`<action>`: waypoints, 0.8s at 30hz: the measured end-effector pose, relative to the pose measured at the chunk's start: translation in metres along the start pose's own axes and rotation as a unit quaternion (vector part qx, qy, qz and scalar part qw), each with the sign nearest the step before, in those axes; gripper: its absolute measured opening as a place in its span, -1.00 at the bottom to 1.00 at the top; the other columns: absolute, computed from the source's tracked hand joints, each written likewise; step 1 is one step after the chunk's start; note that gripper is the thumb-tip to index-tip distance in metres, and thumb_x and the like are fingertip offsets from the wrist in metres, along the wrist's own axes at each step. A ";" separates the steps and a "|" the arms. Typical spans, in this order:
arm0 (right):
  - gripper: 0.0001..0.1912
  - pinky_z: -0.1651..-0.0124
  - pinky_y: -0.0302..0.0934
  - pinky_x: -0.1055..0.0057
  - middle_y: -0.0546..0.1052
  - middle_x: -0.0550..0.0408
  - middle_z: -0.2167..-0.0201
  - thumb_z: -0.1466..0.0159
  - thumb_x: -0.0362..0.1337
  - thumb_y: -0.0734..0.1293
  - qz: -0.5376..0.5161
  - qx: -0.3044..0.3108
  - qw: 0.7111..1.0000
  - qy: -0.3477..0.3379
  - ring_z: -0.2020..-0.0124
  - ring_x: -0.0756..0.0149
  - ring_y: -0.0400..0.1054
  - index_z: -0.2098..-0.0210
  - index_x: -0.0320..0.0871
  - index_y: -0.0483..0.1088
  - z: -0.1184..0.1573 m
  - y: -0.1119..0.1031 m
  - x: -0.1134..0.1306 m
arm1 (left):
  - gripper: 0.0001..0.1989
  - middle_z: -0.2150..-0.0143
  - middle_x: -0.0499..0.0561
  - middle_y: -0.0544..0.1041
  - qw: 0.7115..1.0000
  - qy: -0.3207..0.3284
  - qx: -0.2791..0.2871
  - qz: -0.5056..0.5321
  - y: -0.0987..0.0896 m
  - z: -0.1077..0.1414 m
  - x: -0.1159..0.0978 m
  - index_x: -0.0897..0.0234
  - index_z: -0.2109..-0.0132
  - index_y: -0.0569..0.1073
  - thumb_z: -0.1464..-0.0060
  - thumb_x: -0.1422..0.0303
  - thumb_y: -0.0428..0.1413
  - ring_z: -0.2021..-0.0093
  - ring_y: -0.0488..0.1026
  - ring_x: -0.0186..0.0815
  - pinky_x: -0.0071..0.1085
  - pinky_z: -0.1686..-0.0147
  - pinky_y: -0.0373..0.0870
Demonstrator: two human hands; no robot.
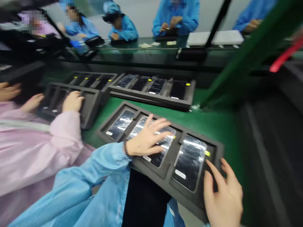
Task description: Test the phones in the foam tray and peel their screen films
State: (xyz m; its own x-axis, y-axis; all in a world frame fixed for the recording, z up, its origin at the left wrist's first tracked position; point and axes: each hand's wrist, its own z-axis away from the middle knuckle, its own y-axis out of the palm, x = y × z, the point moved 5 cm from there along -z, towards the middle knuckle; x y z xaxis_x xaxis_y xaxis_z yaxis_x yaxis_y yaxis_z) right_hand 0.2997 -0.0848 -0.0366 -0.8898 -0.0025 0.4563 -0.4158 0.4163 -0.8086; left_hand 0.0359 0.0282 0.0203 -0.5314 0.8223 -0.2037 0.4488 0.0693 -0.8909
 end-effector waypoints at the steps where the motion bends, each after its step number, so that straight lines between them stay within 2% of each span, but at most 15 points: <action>1: -0.55 -0.14 0.26 -0.28 0.34 -0.12 -0.30 -0.40 -0.01 0.18 0.004 -0.008 1.000 0.011 -0.20 -0.30 0.31 -0.13 -0.05 0.47 0.001 -0.006 0.010 | -0.38 -0.38 0.27 0.27 0.999 -0.033 -0.006 0.024 -0.007 0.006 0.000 0.23 -0.27 0.32 -0.33 -0.06 -0.22 -0.47 0.05 0.00 0.30 -0.43 -0.32; 3: -0.58 -0.18 0.29 -0.17 0.32 -0.12 -0.32 -0.41 -0.05 0.21 -0.011 0.014 1.000 -0.009 -0.22 -0.18 0.32 -0.14 -0.08 0.45 0.004 -0.011 0.027 | -0.43 -0.39 0.26 0.25 0.997 -0.061 0.004 0.047 -0.015 0.022 -0.001 0.25 -0.28 0.30 -0.35 0.00 -0.21 -0.50 -0.03 -0.01 0.27 -0.44 -0.34; 7: -0.70 -0.25 0.25 -0.04 0.26 -0.06 -0.36 -0.42 -0.24 0.25 -0.036 0.025 0.998 -0.049 -0.29 -0.02 0.25 -0.08 -0.06 0.49 0.012 -0.016 0.040 | -0.62 -0.38 0.20 0.25 0.997 -0.035 0.046 0.043 -0.012 0.056 -0.003 0.23 -0.21 0.37 -0.37 0.25 -0.12 -0.51 -0.06 -0.07 0.25 -0.46 -0.37; 9: -0.74 -0.31 0.17 -0.10 0.24 -0.02 -0.38 -0.39 -0.31 0.28 -0.041 0.025 0.995 -0.090 -0.30 -0.01 0.24 -0.01 -0.03 0.54 0.014 -0.019 0.045 | -0.64 -0.39 0.19 0.25 0.998 -0.011 0.046 0.037 -0.008 0.067 -0.005 0.22 -0.18 0.42 -0.35 0.30 -0.08 -0.50 -0.05 -0.05 0.26 -0.46 -0.33; 12: -0.79 -0.37 0.03 -0.23 0.23 0.05 -0.39 -0.35 -0.34 0.33 -0.047 0.043 0.988 -0.142 -0.31 -0.03 0.23 0.11 0.02 0.59 0.012 -0.020 0.052 | -0.65 -0.40 0.17 0.25 0.998 0.029 0.033 0.038 -0.008 0.073 -0.009 0.18 -0.16 0.45 -0.33 0.26 -0.05 -0.49 0.01 -0.01 0.31 -0.45 -0.28; 16: -0.83 -0.38 -0.02 -0.28 0.25 0.10 -0.38 -0.34 -0.29 0.34 -0.041 0.082 0.986 -0.142 -0.30 -0.04 0.22 0.22 0.04 0.61 0.008 -0.017 0.055 | -0.65 -0.43 0.12 0.24 0.997 0.042 0.063 0.034 -0.008 0.071 -0.011 0.11 -0.14 0.48 -0.31 0.20 -0.02 -0.50 0.00 0.02 0.32 -0.45 -0.26; 17: -0.82 -0.39 -0.04 -0.30 0.25 0.10 -0.39 -0.36 -0.26 0.33 -0.034 0.094 0.986 -0.130 -0.32 -0.05 0.20 0.19 0.05 0.60 0.007 -0.015 0.055 | -0.66 -0.44 0.10 0.22 0.996 0.034 0.079 0.029 -0.006 0.070 -0.011 0.09 -0.14 0.48 -0.31 0.21 -0.01 -0.51 -0.03 0.02 0.32 -0.45 -0.27; 19: -0.72 -0.39 -0.09 -0.36 0.17 0.04 -0.43 -0.40 -0.17 0.27 -0.011 0.117 0.990 -0.082 -0.37 -0.10 0.11 -0.05 0.06 0.51 0.007 -0.011 0.051 | -0.62 -0.47 0.10 0.15 0.995 -0.015 0.103 0.007 0.000 0.069 -0.006 0.07 -0.22 0.41 -0.32 0.22 -0.01 -0.52 -0.08 0.03 0.32 -0.45 -0.26; 21: -0.50 -0.39 -0.10 -0.39 0.03 -0.08 -0.48 -0.44 -0.08 0.20 0.004 0.126 0.992 -0.025 -0.44 -0.14 -0.02 -0.34 0.01 0.23 0.008 -0.008 0.045 | -0.49 -0.51 0.18 0.02 0.990 -0.090 0.112 -0.012 0.006 0.069 0.002 0.11 -0.38 0.21 -0.34 0.21 -0.06 -0.53 -0.16 0.07 0.34 -0.43 -0.23; 23: -0.39 -0.39 -0.06 -0.35 -0.07 -0.14 -0.50 -0.46 -0.05 0.16 -0.001 0.122 0.992 0.009 -0.47 -0.13 -0.11 -0.44 -0.02 0.01 0.010 -0.007 0.041 | -0.39 -0.53 0.25 -0.08 0.984 -0.146 0.103 -0.018 0.011 0.072 0.009 0.15 -0.46 -0.02 -0.35 0.19 -0.11 -0.54 -0.23 0.09 0.35 -0.42 -0.21; 24: -0.39 -0.39 -0.03 -0.31 -0.07 -0.13 -0.50 -0.46 -0.05 0.15 -0.009 0.120 0.993 0.015 -0.48 -0.11 -0.12 -0.44 -0.01 -0.01 0.010 -0.007 0.040 | -0.37 -0.53 0.24 -0.10 0.982 -0.159 0.097 -0.017 0.011 0.072 0.011 0.13 -0.48 -0.08 -0.36 0.19 -0.12 -0.54 -0.25 0.09 0.34 -0.42 -0.21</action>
State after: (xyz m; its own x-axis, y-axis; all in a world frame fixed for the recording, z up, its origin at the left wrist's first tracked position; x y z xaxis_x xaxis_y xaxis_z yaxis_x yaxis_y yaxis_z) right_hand 0.2645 -0.0968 -0.0167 -0.8774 0.0215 0.4792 -0.4672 0.1881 -0.8639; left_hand -0.0164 -0.0030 -0.0209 -0.7550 0.6015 -0.2612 0.2981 -0.0399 -0.9537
